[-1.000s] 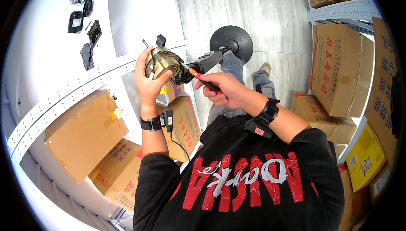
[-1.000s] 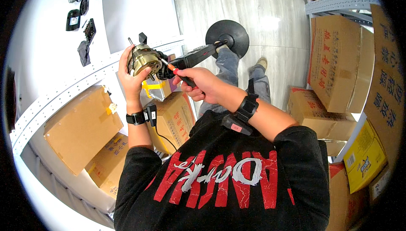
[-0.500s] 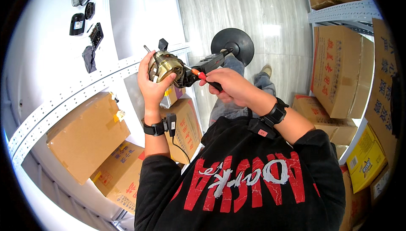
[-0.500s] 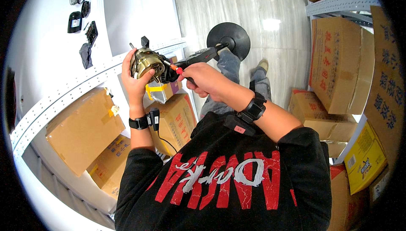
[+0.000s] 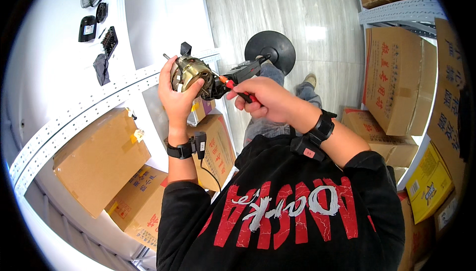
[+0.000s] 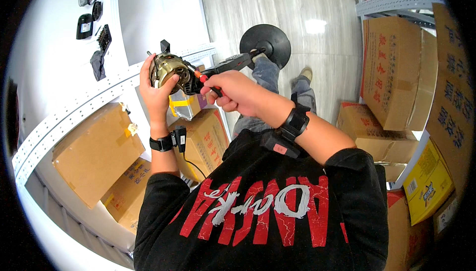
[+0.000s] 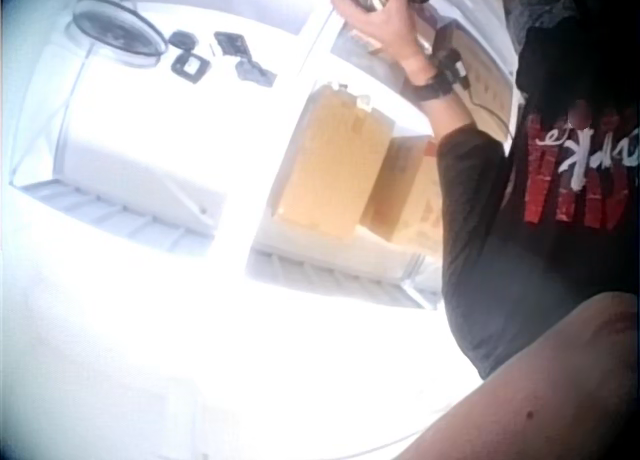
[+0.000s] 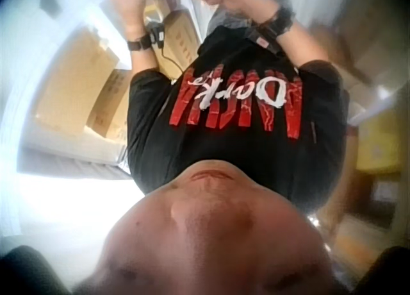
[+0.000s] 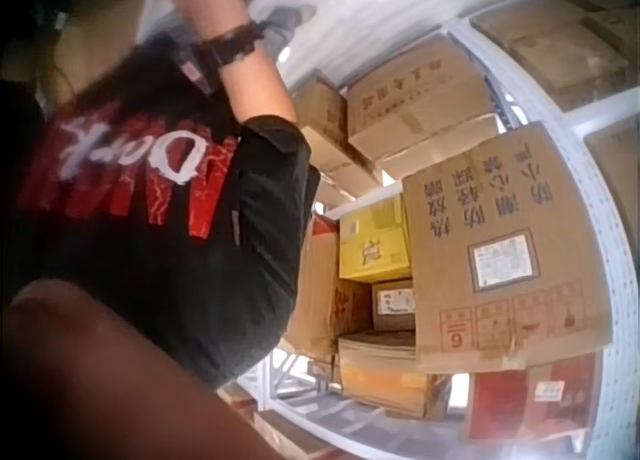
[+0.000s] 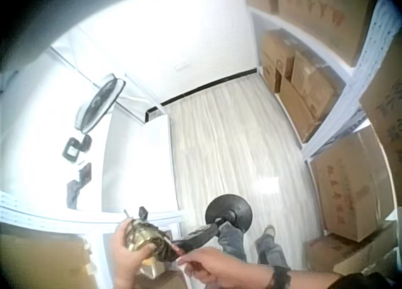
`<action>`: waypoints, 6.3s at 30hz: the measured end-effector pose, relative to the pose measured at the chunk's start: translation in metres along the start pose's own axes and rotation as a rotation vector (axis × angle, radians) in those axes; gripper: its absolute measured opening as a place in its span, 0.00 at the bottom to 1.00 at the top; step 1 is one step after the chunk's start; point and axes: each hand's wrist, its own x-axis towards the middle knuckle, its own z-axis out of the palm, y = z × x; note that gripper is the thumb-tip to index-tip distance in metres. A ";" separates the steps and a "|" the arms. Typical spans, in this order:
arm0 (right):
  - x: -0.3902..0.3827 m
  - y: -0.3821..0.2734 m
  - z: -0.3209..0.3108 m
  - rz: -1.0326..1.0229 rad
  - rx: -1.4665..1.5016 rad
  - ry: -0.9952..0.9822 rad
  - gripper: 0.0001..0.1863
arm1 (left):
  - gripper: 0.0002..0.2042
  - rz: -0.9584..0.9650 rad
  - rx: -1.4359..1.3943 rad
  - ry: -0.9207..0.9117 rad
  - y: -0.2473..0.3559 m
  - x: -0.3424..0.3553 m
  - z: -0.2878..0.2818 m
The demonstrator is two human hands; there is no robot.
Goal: The person uses a screwdriver to adjust and tighten screws on a mechanical device held in a clamp. They rotate the device to access different sides and wipe it with a cloth during the process.
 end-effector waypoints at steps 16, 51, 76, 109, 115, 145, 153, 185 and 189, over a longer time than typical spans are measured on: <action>0.003 -0.037 0.001 0.058 -0.390 0.160 0.15 | 0.31 -0.054 0.103 0.122 0.008 -0.007 0.001; 0.013 -0.019 -0.014 0.093 -0.128 -0.293 0.17 | 0.31 0.010 0.018 0.197 0.006 -0.011 0.001; 0.030 -0.013 0.011 -0.356 -1.584 0.361 0.25 | 0.31 0.005 0.156 0.247 0.017 -0.015 0.001; 0.043 -0.014 0.002 -0.695 -2.292 0.423 0.14 | 0.08 -0.500 -1.648 0.352 0.011 -0.030 0.132; 0.043 -0.025 0.000 -0.581 -2.365 0.435 0.11 | 0.14 -0.544 -1.649 0.334 0.010 -0.013 0.139; 0.045 -0.024 0.024 -0.738 -2.807 0.844 0.16 | 0.16 -0.048 -2.080 0.281 -0.006 0.006 0.150; 0.029 -0.045 0.024 -0.502 -1.871 0.674 0.20 | 0.18 -0.150 -2.075 0.310 -0.007 0.011 0.147; 0.007 -0.077 0.005 0.009 -0.627 0.346 0.27 | 0.21 -0.565 -1.828 0.785 0.037 0.028 0.138; 0.027 -0.076 0.006 0.126 -0.673 0.514 0.26 | 0.20 -0.542 -1.837 0.773 0.035 0.027 0.138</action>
